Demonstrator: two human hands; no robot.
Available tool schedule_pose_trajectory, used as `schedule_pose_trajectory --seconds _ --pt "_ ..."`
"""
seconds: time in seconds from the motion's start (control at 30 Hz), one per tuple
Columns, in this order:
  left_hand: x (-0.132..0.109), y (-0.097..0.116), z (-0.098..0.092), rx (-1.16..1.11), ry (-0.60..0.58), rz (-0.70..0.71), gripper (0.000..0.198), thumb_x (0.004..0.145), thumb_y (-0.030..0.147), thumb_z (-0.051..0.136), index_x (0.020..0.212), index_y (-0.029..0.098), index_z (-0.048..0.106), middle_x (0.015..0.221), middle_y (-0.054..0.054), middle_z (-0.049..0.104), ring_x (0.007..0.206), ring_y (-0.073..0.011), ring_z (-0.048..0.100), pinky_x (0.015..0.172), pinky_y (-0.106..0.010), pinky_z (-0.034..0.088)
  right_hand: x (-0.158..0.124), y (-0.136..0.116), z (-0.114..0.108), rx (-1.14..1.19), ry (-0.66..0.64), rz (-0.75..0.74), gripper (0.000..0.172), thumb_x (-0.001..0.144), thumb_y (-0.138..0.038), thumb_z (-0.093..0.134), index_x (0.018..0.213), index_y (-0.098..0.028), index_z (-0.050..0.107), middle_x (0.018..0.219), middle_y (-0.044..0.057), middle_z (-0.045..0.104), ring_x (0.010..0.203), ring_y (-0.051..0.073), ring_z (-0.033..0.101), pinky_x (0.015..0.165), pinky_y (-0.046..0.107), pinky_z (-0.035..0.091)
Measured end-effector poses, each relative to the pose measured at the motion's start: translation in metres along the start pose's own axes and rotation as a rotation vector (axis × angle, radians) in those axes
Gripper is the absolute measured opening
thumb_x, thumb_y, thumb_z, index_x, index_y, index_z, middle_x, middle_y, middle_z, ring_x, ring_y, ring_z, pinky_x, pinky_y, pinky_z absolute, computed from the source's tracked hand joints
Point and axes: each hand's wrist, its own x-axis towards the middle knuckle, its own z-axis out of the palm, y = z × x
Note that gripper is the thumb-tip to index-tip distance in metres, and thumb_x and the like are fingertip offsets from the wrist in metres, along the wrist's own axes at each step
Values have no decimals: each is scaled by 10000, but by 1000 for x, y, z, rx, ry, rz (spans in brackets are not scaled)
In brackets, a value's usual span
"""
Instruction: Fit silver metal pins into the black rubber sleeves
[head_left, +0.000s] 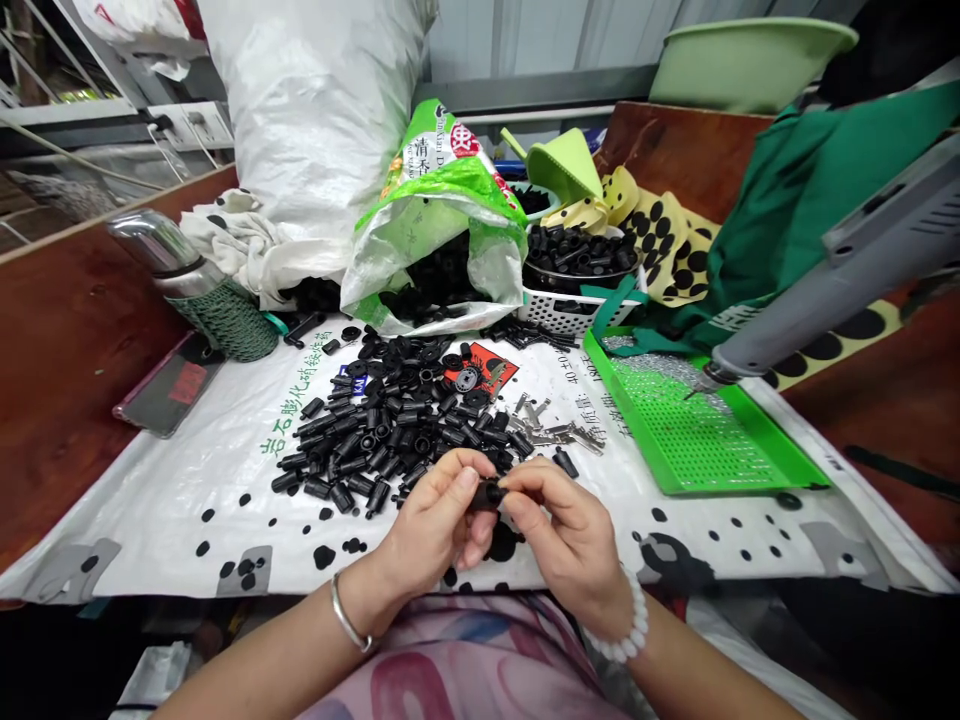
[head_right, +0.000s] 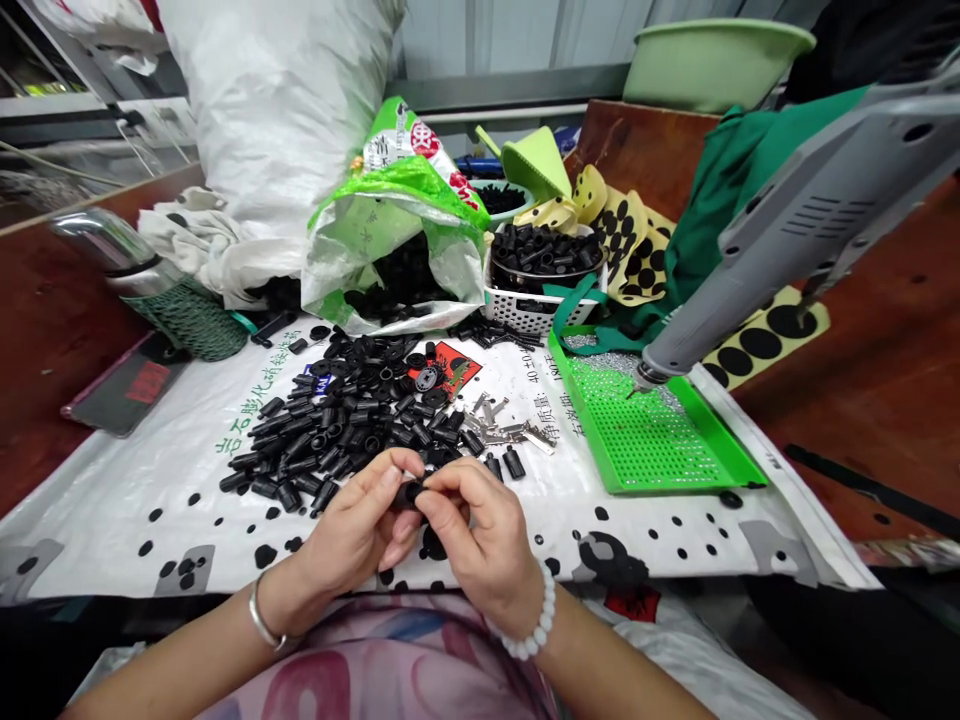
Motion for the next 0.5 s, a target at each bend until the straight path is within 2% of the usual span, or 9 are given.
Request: schedule_pose_trajectory --seconds 0.03,0.13,0.27,0.33,0.4,0.5 --pt "0 -1 2 -49 -14 0 322 841 486 444 989 199 435 466 89 432 301 -37 348 307 -119 261 -1 0 1 0 18 -14 86 841 -190 490 877 -179 567 767 36 556 689 141 545 589 266 468" --pt "0 -1 7 -79 -23 -7 399 866 486 384 1141 197 407 454 90 405 293 -40 324 311 -128 262 -4 0 6 -31 45 -62 240 810 -180 531 1050 -178 545 939 83 558 851 185 558 705 327 487" --pt "-3 -1 7 193 51 -2 440 889 478 333 1215 190 392 479 74 412 339 -52 339 337 -148 277 -8 0 12 -53 67 -115 284 798 -119 537 1069 -199 551 1013 90 562 973 204 543 827 372 465" --pt "-5 1 4 401 114 130 400 895 430 359 1207 188 417 582 46 452 428 -58 388 396 -163 330 -7 -1 11 -67 71 -129 271 794 -111 541 1049 -202 547 1010 88 579 970 203 551 829 375 470" --pt "-8 6 0 588 151 348 348 894 359 396 1192 185 441 705 14 477 552 -74 443 504 -187 395 -5 -2 7 -122 38 -130 261 790 -123 551 1041 -196 537 987 88 605 936 203 571 807 372 483" --pt "-12 16 -4 864 100 573 308 847 275 501 1138 175 503 779 -21 504 670 -107 486 591 -215 424 -1 -3 2 -262 -22 -138 232 793 -162 552 1024 -182 538 845 68 640 762 183 602 671 323 506"
